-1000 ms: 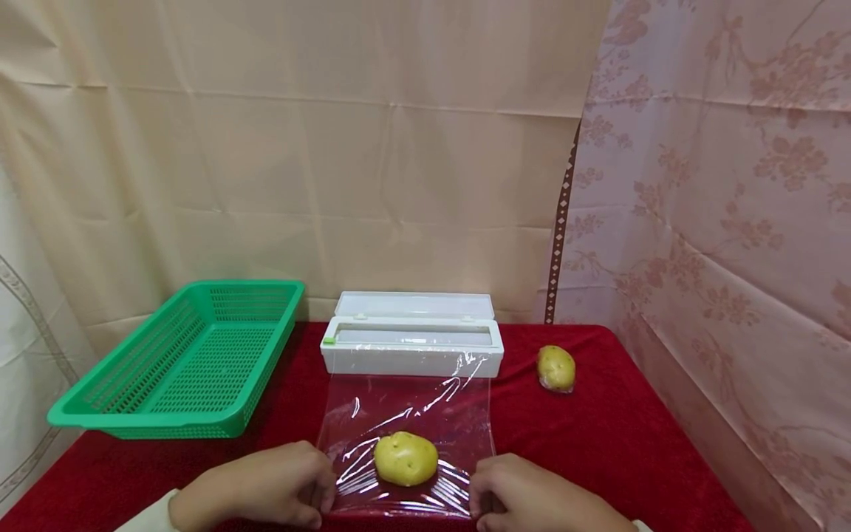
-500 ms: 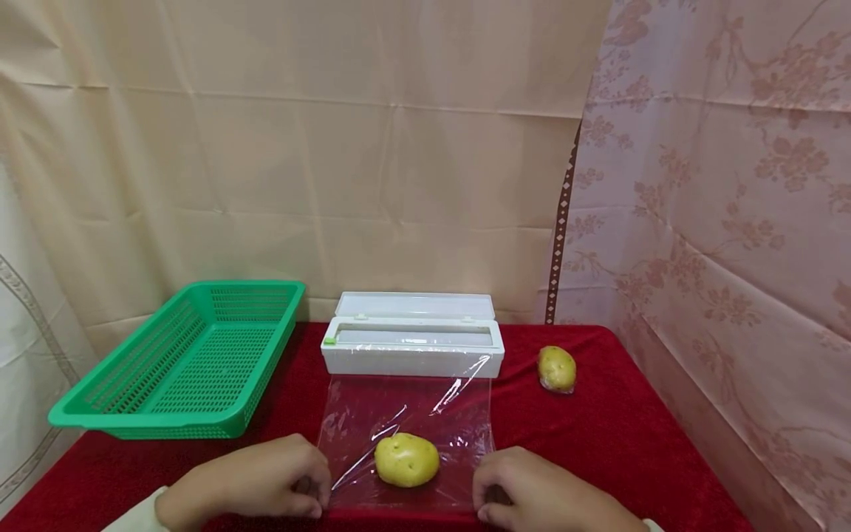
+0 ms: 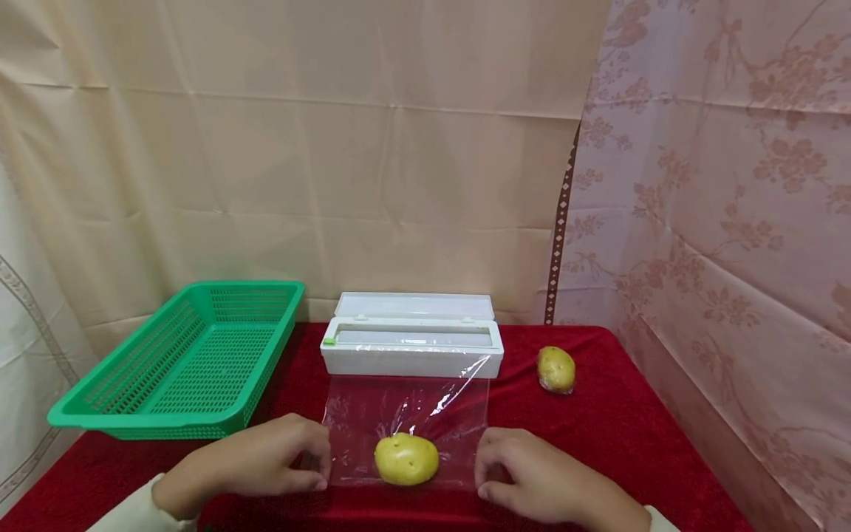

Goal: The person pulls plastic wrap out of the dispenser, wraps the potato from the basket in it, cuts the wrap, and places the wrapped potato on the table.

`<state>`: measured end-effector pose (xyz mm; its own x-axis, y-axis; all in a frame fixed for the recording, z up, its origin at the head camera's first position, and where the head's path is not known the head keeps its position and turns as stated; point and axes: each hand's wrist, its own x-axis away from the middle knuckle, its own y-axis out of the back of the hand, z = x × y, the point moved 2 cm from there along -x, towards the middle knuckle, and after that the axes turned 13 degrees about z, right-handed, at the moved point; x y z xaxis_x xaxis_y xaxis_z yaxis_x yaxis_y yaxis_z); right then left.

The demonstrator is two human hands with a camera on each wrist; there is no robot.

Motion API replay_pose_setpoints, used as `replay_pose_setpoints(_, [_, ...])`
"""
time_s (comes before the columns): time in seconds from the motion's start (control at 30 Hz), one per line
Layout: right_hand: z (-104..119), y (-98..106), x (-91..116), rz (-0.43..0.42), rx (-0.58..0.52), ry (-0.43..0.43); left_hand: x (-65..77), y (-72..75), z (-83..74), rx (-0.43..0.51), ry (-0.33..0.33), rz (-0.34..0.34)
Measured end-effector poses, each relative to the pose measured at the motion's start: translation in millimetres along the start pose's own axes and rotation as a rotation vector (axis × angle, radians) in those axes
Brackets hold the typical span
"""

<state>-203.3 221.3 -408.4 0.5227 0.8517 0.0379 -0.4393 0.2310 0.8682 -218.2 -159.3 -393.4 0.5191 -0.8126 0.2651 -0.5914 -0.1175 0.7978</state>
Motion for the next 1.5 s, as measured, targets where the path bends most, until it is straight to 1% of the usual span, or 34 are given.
replay_pose_setpoints(0.1, [-4.4, 0.2, -2.2, 0.016, -0.052, -0.014, -1.8, 1.8, 1.5, 0.0, 0.008, -0.026])
replay_pose_setpoints(0.17, [-7.1, 0.3, -3.2, 0.027, -0.1, -0.033, -3.1, 2.1, 3.8, 0.027, 0.024, -0.032])
replay_pose_setpoints(0.3, [-11.5, 1.0, -4.7, 0.013, -0.158, -0.071, -4.7, 1.3, 10.5, 0.116, 0.058, -0.04])
replay_pose_setpoints(0.4, [-14.2, 1.1, -6.9, -0.002, -0.2, -0.095, -5.0, -0.6, 15.4, 0.201, 0.051, -0.053])
replay_pose_setpoints(0.47, [-16.1, 0.8, -8.8, 0.004, -0.276, -0.118, -6.0, -2.2, 18.1, 0.262, 0.039, -0.061])
replay_pose_setpoints(0.53, [-18.1, 0.2, -10.8, 0.008, -0.354, -0.143, -7.9, -3.3, 20.0, 0.289, 0.028, -0.075])
replay_pose_setpoints(0.63, [-20.7, -0.6, -14.1, 0.0, -0.413, -0.179, -11.9, -4.1, 22.8, 0.323, 0.039, -0.092])
replay_pose_setpoints(0.67, [-21.8, -0.9, -15.4, -0.01, -0.408, -0.187, -13.2, -4.4, 24.1, 0.328, 0.046, -0.098])
replay_pose_setpoints(0.77, [-24.6, -2.0, -20.0, -0.039, -0.346, -0.217, -16.8, -5.2, 28.2, 0.34, 0.071, -0.113])
replay_pose_setpoints(0.87, [-27.3, -3.0, -25.0, -0.061, -0.29, -0.265, -20.9, -6.1, 32.2, 0.306, 0.092, -0.124])
replay_pose_setpoints(1.0, [-29.2, -3.9, -31.4, -0.068, -0.23, -0.343, -27.8, -6.6, 35.9, 0.265, 0.115, -0.123])
replay_pose_setpoints(1.1, [-29.6, -4.1, -35.2, -0.075, -0.191, -0.384, -33.1, -6.4, 37.6, 0.204, 0.151, -0.136])
replay_pose_setpoints(1.17, [-29.2, -3.9, -37.1, -0.084, -0.166, -0.399, -36.6, -6.8, 38.4, 0.19, 0.186, -0.143])
replay_pose_setpoints(1.2, [-28.8, -3.8, -37.9, -0.09, -0.149, -0.404, -38.2, -7.3, 38.6, 0.195, 0.201, -0.145])
replay_pose_setpoints(1.33, [-27.0, -4.4, -40.9, -0.117, -0.077, -0.438, -43.1, -9.5, 39.2, 0.281, 0.242, -0.142])
replay_pose_setpoints(1.4, [-26.5, -5.3, -42.5, -0.126, -0.049, -0.465, -45.0, -9.3, 38.7, 0.279, 0.256, -0.15])
replay_pose_setpoints(1.5, [-26.1, -7.1, -45.0, -0.134, -0.008, -0.503, -47.5, -8.4, 38.2, 0.241, 0.292, -0.17])
